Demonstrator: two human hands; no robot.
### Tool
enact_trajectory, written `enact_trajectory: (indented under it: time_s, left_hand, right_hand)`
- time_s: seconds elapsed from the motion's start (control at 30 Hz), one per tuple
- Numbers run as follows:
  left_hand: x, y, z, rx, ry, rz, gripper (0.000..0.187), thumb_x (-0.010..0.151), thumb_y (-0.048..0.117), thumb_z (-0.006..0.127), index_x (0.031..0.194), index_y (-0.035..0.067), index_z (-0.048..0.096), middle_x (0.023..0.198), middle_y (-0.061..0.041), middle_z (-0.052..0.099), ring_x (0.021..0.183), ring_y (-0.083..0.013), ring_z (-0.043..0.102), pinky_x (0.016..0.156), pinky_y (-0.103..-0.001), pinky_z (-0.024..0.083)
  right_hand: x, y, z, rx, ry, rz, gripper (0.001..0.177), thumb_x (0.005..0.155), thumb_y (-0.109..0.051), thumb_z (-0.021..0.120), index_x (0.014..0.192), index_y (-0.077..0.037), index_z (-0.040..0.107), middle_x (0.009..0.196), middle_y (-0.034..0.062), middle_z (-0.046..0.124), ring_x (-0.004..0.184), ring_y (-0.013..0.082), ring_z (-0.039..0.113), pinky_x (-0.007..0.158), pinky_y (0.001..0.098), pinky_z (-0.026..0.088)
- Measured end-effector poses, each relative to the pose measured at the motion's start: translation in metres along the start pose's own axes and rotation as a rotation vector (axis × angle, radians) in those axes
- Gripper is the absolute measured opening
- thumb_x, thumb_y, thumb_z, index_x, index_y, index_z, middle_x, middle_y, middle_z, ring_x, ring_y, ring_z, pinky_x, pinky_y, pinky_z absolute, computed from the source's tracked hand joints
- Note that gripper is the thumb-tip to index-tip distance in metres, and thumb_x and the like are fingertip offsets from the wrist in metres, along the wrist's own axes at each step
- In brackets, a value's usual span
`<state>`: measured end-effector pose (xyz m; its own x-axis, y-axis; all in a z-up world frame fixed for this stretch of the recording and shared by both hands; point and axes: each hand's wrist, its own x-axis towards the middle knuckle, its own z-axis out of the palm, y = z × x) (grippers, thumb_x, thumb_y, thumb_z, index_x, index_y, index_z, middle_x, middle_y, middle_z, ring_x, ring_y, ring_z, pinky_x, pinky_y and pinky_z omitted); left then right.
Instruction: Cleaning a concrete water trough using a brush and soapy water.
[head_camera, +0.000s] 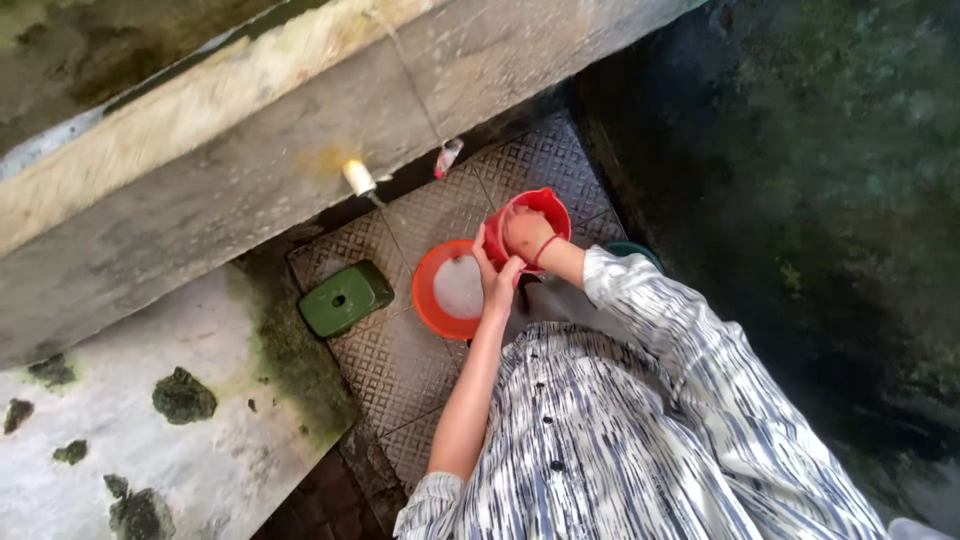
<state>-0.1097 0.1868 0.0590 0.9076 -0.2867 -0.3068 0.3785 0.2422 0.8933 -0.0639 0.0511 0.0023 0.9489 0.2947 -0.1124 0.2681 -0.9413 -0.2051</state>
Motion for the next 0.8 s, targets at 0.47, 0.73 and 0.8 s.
enact_trajectory:
  time_s: [0.47, 0.73, 0.8]
  left_hand:
    - [-0.025, -0.007, -0.046, -0.059, 0.035, -0.265, 0.086, 0.079, 0.008, 0.066, 0.155, 0.015, 0.027, 0.118, -0.002, 0.057, 0.089, -0.0075, 0.062, 0.071, -0.024, 0.055]
    - [0.028, -0.008, -0.016, -0.154, 0.113, -0.230, 0.075, 0.078, 0.010, 0.063, 0.147, 0.011, 0.035, 0.112, -0.002, 0.056, 0.091, -0.0110, 0.060, 0.074, -0.027, 0.055]
    - [0.047, -0.003, 0.003, -0.115, 0.112, -0.235, 0.075, 0.076, 0.010, 0.062, 0.145, 0.015, 0.035, 0.114, 0.001, 0.060, 0.091, -0.0091, 0.063, 0.074, -0.024, 0.055]
  right_hand:
    - [-0.021, -0.023, -0.018, 0.852, -0.290, -0.170, 0.051, 0.089, -0.031, 0.071, 0.131, -0.005, 0.057, 0.124, 0.0247, 0.065, 0.106, 0.0422, 0.065, 0.079, 0.0469, 0.051]
    - [-0.023, 0.068, -0.175, 0.773, 0.435, 0.120, 0.026, 0.110, -0.019, 0.048, 0.127, 0.000, 0.051, 0.110, 0.0245, 0.059, 0.099, 0.0354, 0.060, 0.088, 0.0386, 0.054]
    - [-0.007, 0.096, -0.196, 1.189, 0.728, 0.393, 0.031, 0.110, -0.015, 0.045, 0.137, 0.000, 0.047, 0.111, 0.0260, 0.057, 0.102, 0.0411, 0.056, 0.089, 0.0406, 0.051]
